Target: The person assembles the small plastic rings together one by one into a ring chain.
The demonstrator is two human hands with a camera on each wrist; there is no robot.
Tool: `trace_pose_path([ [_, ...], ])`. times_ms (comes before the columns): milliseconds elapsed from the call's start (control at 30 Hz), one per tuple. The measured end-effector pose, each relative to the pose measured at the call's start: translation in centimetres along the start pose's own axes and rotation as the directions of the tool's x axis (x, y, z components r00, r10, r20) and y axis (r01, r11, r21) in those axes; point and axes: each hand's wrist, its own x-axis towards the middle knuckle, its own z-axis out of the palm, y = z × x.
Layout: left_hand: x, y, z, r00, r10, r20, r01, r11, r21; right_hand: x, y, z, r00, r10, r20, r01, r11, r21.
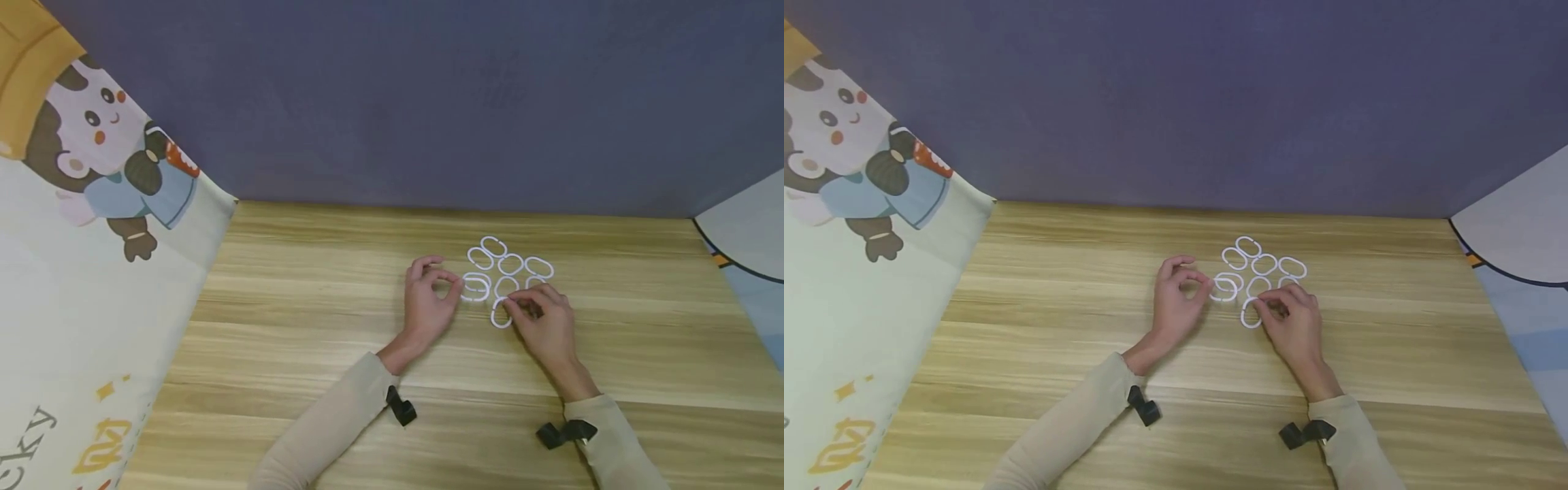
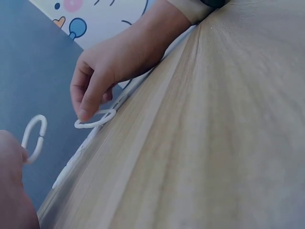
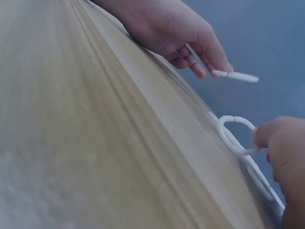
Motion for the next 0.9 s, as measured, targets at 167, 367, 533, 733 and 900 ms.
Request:
trace_pose_path([
  [167, 0.1, -0.1, 0.0, 0.999, -0.009, -0.041, 0.003, 0.989, -0.146, 0.0, 0.1, 0.2, 1.0, -0.021, -0.011, 0.021, 0.999, 0.04],
  [367, 0.5, -0.3, 0.0, 0.998, -0.024, -0.058, 0.011, 0.979, -0.204, 0.0, 0.0, 0.6, 1.0, 0.003, -0.021, -0.001, 0.998, 0.067],
  [533, 0.5, -0.5, 0.1, 0.998, -0.044, -0.042, 0.034, 0.975, -0.219, 0.2, -0.5, 1.1, 0.996, 0.08, -0.024, -0.074, 0.975, 0.209],
  [733, 0.8, -0.5, 0.1, 0.999, -0.022, -0.049, 0.008, 0.965, -0.263, 0.5, -1.3, 1.6, 0.978, 0.209, -0.005, -0.197, 0.932, 0.304],
  [900, 1.1, -0.6, 0.2, 0.998, -0.005, -0.066, -0.016, 0.948, -0.319, 0.9, -2.0, 1.6, 0.967, 0.249, 0.05, -0.25, 0.9, 0.358],
])
